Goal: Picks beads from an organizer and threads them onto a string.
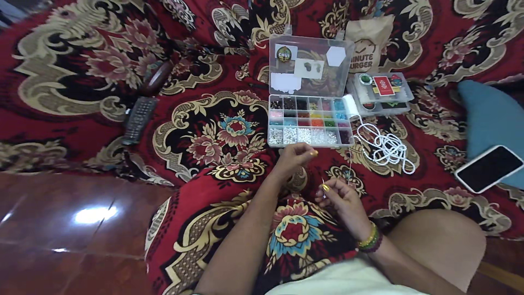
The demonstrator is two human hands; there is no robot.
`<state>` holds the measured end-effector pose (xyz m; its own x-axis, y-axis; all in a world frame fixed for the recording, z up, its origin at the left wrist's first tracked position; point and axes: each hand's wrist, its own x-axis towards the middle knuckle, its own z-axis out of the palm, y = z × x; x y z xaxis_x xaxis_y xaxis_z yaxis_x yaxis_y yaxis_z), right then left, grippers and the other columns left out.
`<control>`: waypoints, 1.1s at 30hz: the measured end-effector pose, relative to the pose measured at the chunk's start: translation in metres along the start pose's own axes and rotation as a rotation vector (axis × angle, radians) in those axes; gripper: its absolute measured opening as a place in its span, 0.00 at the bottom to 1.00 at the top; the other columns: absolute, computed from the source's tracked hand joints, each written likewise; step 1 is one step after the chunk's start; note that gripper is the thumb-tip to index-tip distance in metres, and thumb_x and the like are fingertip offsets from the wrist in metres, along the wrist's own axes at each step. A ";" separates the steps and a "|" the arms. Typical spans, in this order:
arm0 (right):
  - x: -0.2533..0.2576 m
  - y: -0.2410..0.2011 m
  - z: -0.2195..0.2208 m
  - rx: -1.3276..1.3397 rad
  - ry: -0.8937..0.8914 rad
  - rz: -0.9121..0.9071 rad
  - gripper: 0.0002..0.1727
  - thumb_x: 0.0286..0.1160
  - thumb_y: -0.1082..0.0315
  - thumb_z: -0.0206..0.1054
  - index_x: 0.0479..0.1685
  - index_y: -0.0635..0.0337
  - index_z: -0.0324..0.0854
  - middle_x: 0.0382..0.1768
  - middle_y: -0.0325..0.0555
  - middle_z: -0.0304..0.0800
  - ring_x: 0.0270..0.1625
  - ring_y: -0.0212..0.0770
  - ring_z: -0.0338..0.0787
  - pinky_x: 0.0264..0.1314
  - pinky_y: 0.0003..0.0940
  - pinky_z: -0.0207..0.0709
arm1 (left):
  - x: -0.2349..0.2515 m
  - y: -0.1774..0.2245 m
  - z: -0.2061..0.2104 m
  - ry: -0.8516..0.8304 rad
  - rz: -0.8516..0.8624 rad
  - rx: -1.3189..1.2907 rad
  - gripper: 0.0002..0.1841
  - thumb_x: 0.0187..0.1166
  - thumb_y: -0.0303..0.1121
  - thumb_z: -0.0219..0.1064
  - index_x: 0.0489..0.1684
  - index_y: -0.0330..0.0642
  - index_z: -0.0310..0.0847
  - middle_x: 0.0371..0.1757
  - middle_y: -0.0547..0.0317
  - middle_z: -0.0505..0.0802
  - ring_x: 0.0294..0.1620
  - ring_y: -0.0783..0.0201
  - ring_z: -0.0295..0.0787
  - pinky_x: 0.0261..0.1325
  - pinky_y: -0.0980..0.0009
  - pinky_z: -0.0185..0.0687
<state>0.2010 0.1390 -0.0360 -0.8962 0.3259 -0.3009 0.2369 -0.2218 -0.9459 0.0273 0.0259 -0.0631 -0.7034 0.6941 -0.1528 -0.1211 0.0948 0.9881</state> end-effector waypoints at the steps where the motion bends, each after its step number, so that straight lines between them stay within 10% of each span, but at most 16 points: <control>1: 0.000 -0.001 0.000 -0.007 0.005 0.003 0.08 0.84 0.76 0.56 0.47 0.67 0.81 0.36 0.42 0.95 0.35 0.33 0.95 0.42 0.28 0.91 | 0.001 -0.001 -0.002 0.126 -0.002 0.109 0.09 0.85 0.31 0.64 0.45 0.33 0.85 0.30 0.61 0.86 0.27 0.73 0.81 0.37 0.74 0.81; 6: 0.000 0.000 0.000 -0.023 0.011 -0.008 0.08 0.84 0.76 0.56 0.46 0.67 0.82 0.37 0.43 0.95 0.36 0.35 0.95 0.42 0.28 0.91 | 0.000 0.006 -0.006 0.338 -0.199 0.708 0.23 0.82 0.39 0.71 0.73 0.41 0.77 0.32 0.43 0.92 0.35 0.43 0.90 0.48 0.43 0.83; 11: 0.001 0.001 -0.002 -0.027 0.002 -0.011 0.09 0.84 0.76 0.56 0.47 0.67 0.82 0.37 0.43 0.95 0.37 0.34 0.95 0.42 0.28 0.91 | 0.001 0.013 -0.003 0.249 -0.373 0.881 0.26 0.83 0.38 0.69 0.79 0.43 0.70 0.44 0.35 0.92 0.50 0.35 0.91 0.57 0.39 0.81; 18: 0.001 0.001 -0.003 -0.035 0.000 -0.004 0.09 0.84 0.76 0.56 0.47 0.67 0.82 0.37 0.42 0.95 0.36 0.33 0.95 0.41 0.27 0.91 | 0.003 0.010 -0.005 0.210 -0.350 0.882 0.20 0.87 0.36 0.65 0.74 0.41 0.73 0.48 0.34 0.92 0.53 0.34 0.91 0.59 0.40 0.82; 33: 0.002 0.001 -0.003 -0.064 0.030 0.001 0.09 0.83 0.75 0.57 0.47 0.67 0.83 0.45 0.44 0.96 0.45 0.34 0.96 0.50 0.29 0.91 | 0.002 0.007 -0.006 0.289 -0.220 0.594 0.15 0.92 0.34 0.56 0.67 0.34 0.74 0.30 0.52 0.92 0.26 0.58 0.90 0.38 0.60 0.87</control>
<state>0.2006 0.1424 -0.0380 -0.8848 0.3531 -0.3042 0.2620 -0.1629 -0.9512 0.0206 0.0233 -0.0567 -0.8748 0.4040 -0.2676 0.0637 0.6433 0.7630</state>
